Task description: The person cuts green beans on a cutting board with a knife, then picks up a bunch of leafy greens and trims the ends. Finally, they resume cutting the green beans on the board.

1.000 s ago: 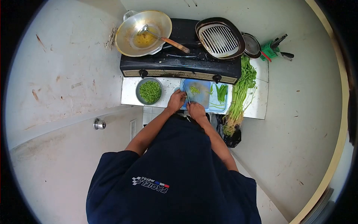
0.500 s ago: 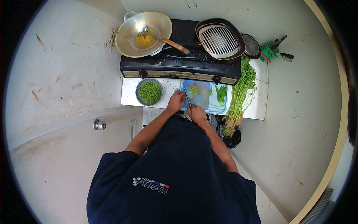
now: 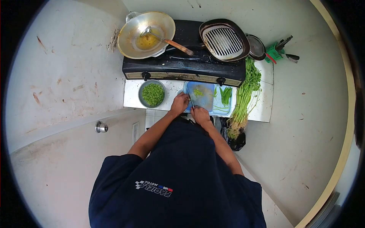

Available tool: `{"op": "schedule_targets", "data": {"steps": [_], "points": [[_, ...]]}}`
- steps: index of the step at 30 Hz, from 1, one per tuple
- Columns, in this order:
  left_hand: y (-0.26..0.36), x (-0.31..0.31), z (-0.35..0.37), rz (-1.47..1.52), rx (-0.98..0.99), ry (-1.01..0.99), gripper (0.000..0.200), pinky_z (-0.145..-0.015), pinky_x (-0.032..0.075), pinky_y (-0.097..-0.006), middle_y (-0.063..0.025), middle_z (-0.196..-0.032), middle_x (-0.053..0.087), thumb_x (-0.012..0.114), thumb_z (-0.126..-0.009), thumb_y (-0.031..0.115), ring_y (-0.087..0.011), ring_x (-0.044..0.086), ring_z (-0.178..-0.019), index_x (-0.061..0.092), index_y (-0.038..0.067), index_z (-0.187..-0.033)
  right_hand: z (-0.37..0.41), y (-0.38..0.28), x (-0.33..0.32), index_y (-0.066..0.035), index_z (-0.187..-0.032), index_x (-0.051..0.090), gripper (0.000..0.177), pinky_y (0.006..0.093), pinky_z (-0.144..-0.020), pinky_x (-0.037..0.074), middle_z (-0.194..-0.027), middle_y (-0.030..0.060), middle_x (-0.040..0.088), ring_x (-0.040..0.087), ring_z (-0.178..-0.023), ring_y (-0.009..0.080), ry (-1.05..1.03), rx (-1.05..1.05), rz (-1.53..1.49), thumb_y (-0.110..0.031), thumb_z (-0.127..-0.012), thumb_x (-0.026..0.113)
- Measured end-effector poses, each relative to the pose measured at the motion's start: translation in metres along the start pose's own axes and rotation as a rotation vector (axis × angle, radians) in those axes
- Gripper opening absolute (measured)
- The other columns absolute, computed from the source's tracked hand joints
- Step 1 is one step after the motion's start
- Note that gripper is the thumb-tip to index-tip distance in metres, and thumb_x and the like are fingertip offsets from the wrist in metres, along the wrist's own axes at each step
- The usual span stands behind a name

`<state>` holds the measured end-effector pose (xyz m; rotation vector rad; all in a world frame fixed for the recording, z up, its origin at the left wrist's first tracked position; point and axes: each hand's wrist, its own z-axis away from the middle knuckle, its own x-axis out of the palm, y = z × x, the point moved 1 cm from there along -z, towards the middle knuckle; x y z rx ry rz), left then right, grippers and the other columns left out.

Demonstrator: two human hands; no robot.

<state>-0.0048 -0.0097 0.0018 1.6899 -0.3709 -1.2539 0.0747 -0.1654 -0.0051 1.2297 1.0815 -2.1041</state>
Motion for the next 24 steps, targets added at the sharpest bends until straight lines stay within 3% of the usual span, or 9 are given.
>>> {"op": "schedule_targets", "data": {"steps": [24], "points": [[0.0, -0.001, 0.0, 0.017, -0.004, 0.007, 0.009, -0.071, 0.055, -0.0415, -0.0165, -0.084, 0.063, 0.07, -0.084, 0.004, -0.0327, 0.067, -0.076, 0.07, -0.001, -0.09, 0.005, -0.004, -0.011, 0.001, -0.087, 0.071, 0.047, 0.0499, -0.074, 0.058, -0.081, 0.026, 0.071, 0.072, -0.079, 0.0425, -0.035, 0.028, -0.02, -0.039, -0.102, 0.051]]}}
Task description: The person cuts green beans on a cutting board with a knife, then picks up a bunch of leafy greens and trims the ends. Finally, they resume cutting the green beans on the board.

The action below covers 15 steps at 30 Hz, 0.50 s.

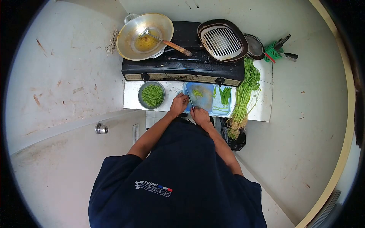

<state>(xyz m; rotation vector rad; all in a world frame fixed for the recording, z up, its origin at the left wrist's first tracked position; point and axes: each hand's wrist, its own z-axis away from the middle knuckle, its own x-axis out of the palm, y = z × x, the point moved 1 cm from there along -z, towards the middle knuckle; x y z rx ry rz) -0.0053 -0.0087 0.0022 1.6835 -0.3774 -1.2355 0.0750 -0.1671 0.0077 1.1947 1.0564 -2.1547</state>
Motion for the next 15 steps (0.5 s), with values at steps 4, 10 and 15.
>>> {"op": "schedule_targets", "data": {"steps": [4, 10, 15], "points": [[0.0, 0.001, -0.001, -0.015, -0.01, -0.013, 0.008, -0.07, 0.055, -0.0416, -0.0167, -0.084, 0.063, 0.07, -0.083, 0.004, -0.0335, 0.067, -0.076, 0.07, 0.0, -0.09, 0.002, 0.001, 0.002, 0.001, -0.087, 0.07, 0.047, 0.0501, -0.073, 0.059, -0.079, 0.0257, 0.071, 0.072, -0.078, 0.0422, 0.022, -0.009, -0.003, -0.04, -0.102, 0.051], [-0.007, 0.003, -0.001, -0.003, 0.004, -0.014, 0.007, -0.069, 0.055, -0.0412, -0.016, -0.084, 0.063, 0.071, -0.084, 0.005, -0.032, 0.067, -0.073, 0.07, 0.0, -0.089, -0.003, 0.001, 0.005, 0.003, -0.091, 0.069, 0.047, 0.0526, -0.074, 0.058, -0.081, 0.0281, 0.071, 0.071, -0.078, 0.045, -0.016, -0.014, -0.011, -0.039, -0.103, 0.05], [-0.006, 0.003, 0.0, 0.014, 0.007, -0.012, 0.008, -0.069, 0.055, -0.0408, -0.0151, -0.082, 0.061, 0.072, -0.084, 0.006, -0.0309, 0.067, -0.071, 0.068, -0.001, -0.087, -0.01, -0.002, 0.002, 0.003, -0.091, 0.068, 0.047, 0.0526, -0.074, 0.058, -0.08, 0.0282, 0.071, 0.071, -0.078, 0.0451, -0.011, -0.029, -0.02, -0.039, -0.103, 0.05]]}}
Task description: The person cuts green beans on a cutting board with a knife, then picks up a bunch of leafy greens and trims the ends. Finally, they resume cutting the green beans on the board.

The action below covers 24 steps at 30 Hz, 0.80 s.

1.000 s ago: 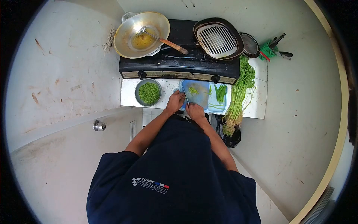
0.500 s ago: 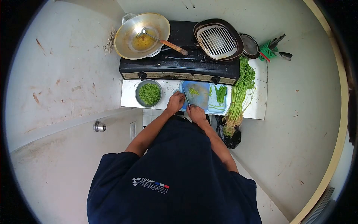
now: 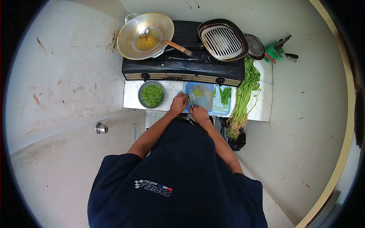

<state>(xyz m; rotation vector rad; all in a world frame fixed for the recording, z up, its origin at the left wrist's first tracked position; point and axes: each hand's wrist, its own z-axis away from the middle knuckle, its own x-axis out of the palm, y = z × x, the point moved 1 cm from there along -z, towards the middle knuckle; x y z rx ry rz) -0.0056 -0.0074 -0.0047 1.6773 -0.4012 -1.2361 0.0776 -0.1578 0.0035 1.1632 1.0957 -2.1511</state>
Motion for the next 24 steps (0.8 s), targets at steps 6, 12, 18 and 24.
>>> {"op": "schedule_targets", "data": {"steps": [6, 12, 18, 24], "points": [[0.002, -0.002, 0.0, -0.011, -0.02, 0.004, 0.01, -0.068, 0.053, -0.0426, -0.0148, -0.08, 0.058, 0.073, -0.084, 0.007, -0.033, 0.064, -0.072, 0.066, -0.001, -0.086, 0.013, 0.001, 0.0, 0.0, -0.087, 0.07, 0.045, 0.0491, -0.071, 0.06, -0.079, 0.0239, 0.072, 0.073, -0.074, 0.0409, 0.033, -0.004, 0.049, -0.038, -0.102, 0.051], [0.006, -0.005, -0.002, -0.023, -0.001, -0.02, 0.011, -0.07, 0.051, -0.0447, -0.0158, -0.079, 0.057, 0.072, -0.085, 0.008, -0.0363, 0.062, -0.076, 0.065, -0.001, -0.085, 0.008, 0.0, 0.0, 0.0, -0.086, 0.07, 0.045, 0.049, -0.074, 0.06, -0.081, 0.0241, 0.072, 0.073, -0.078, 0.0406, 0.02, 0.015, 0.031, -0.038, -0.102, 0.051], [0.005, -0.004, -0.001, -0.01, -0.004, -0.019, 0.01, -0.07, 0.051, -0.0435, -0.0152, -0.081, 0.057, 0.073, -0.085, 0.006, -0.0345, 0.063, -0.075, 0.065, -0.001, -0.086, 0.007, 0.001, 0.0, 0.0, -0.088, 0.071, 0.047, 0.0484, -0.074, 0.059, -0.084, 0.0244, 0.072, 0.073, -0.08, 0.0409, 0.012, 0.025, 0.03, -0.04, -0.102, 0.05], [0.001, -0.004, -0.001, 0.002, -0.002, -0.034, 0.01, -0.069, 0.052, -0.042, -0.0144, -0.081, 0.058, 0.074, -0.084, 0.005, -0.0319, 0.064, -0.074, 0.067, -0.001, -0.088, 0.01, 0.005, 0.001, 0.001, -0.088, 0.069, 0.047, 0.0501, -0.075, 0.059, -0.083, 0.0247, 0.072, 0.072, -0.08, 0.0417, 0.034, 0.035, -0.007, -0.04, -0.102, 0.05]]}}
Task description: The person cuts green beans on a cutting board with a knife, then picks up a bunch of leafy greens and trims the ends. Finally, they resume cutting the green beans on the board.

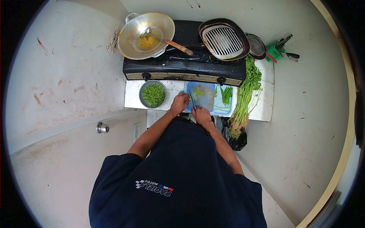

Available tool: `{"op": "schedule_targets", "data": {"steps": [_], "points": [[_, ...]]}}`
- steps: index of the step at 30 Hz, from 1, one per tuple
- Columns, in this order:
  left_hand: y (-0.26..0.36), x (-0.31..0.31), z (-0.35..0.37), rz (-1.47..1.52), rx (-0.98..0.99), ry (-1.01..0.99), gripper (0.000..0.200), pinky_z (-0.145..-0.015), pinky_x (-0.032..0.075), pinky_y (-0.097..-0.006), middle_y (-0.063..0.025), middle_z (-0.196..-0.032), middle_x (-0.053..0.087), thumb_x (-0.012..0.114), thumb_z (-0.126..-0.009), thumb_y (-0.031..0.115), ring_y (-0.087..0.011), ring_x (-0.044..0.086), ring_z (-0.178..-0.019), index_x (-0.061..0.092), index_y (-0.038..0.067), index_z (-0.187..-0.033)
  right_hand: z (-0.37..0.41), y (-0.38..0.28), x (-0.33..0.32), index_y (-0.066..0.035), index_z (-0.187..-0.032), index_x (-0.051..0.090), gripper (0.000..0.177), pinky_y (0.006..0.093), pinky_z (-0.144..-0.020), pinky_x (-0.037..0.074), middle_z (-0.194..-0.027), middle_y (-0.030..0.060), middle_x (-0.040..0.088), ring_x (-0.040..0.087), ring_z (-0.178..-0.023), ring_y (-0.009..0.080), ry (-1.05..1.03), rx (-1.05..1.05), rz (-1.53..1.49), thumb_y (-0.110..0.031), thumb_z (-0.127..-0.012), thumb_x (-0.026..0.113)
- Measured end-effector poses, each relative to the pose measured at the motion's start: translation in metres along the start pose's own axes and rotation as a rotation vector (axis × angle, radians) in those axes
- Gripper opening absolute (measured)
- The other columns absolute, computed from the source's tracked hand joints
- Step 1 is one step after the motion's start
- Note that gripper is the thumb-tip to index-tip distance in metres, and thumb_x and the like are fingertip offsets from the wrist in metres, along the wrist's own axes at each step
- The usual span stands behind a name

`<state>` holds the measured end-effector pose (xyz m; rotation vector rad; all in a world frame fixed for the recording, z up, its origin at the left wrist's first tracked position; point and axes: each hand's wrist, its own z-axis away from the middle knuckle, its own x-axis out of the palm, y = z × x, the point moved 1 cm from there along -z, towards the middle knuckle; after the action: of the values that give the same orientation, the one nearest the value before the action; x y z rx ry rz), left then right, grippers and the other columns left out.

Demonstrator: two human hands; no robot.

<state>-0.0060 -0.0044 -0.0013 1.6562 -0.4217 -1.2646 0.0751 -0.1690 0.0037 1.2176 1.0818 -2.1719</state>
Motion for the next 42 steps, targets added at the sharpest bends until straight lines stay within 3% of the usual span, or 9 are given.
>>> {"op": "schedule_targets", "data": {"steps": [11, 17, 23, 26, 32, 42], "points": [[0.012, -0.006, -0.002, -0.001, -0.011, -0.009, 0.012, -0.069, 0.051, -0.0445, -0.0151, -0.08, 0.057, 0.073, -0.083, 0.008, -0.0361, 0.062, -0.075, 0.065, 0.0, -0.085, -0.001, 0.0, 0.002, 0.001, -0.088, 0.069, 0.047, 0.0523, -0.074, 0.058, -0.08, 0.027, 0.071, 0.072, -0.079, 0.0439, -0.019, -0.03, 0.003, -0.04, -0.102, 0.052], [0.007, -0.009, 0.0, -0.059, 0.066, -0.034, 0.011, -0.07, 0.053, -0.0447, -0.0153, -0.082, 0.059, 0.069, -0.078, 0.003, -0.0363, 0.064, -0.078, 0.069, 0.002, -0.089, -0.001, -0.001, -0.004, 0.003, -0.09, 0.068, 0.048, 0.0532, -0.075, 0.057, -0.08, 0.0288, 0.07, 0.071, -0.078, 0.0456, -0.042, -0.06, -0.018, -0.04, -0.103, 0.05], [0.003, -0.005, 0.0, -0.093, 0.073, -0.006, 0.013, -0.07, 0.053, -0.0441, -0.0156, -0.08, 0.061, 0.068, -0.077, 0.002, -0.0371, 0.064, -0.077, 0.07, 0.001, -0.09, -0.007, -0.004, -0.004, -0.001, -0.085, 0.071, 0.048, 0.0503, -0.075, 0.059, -0.077, 0.0247, 0.071, 0.072, -0.076, 0.0422, 0.01, -0.053, 0.034, -0.041, -0.102, 0.052], [0.004, -0.005, 0.001, -0.121, 0.121, 0.041, 0.014, -0.069, 0.054, -0.0436, -0.0163, -0.08, 0.063, 0.069, -0.078, 0.001, -0.0363, 0.065, -0.076, 0.072, 0.001, -0.092, -0.015, 0.001, 0.008, 0.003, -0.091, 0.069, 0.048, 0.0515, -0.075, 0.058, -0.081, 0.0277, 0.07, 0.071, -0.079, 0.0445, -0.005, -0.094, -0.001, -0.039, -0.103, 0.05], [0.003, -0.005, 0.003, -0.089, 0.022, 0.011, 0.014, -0.072, 0.056, -0.0426, -0.0171, -0.086, 0.067, 0.07, -0.081, 0.001, -0.0354, 0.069, -0.078, 0.073, 0.002, -0.094, -0.002, 0.001, 0.006, 0.0, -0.089, 0.071, 0.048, 0.0499, -0.074, 0.059, -0.081, 0.0225, 0.073, 0.073, -0.078, 0.0399, -0.034, -0.023, 0.063, -0.042, -0.102, 0.051], [0.001, -0.003, 0.003, -0.085, -0.006, 0.015, 0.011, -0.075, 0.057, -0.0405, -0.0159, -0.086, 0.068, 0.071, -0.08, 0.002, -0.0327, 0.07, -0.081, 0.073, 0.001, -0.091, -0.011, -0.004, 0.004, 0.001, -0.088, 0.071, 0.048, 0.05, -0.076, 0.058, -0.084, 0.0249, 0.072, 0.072, -0.082, 0.0423, -0.026, -0.022, 0.025, -0.039, -0.103, 0.05]]}}
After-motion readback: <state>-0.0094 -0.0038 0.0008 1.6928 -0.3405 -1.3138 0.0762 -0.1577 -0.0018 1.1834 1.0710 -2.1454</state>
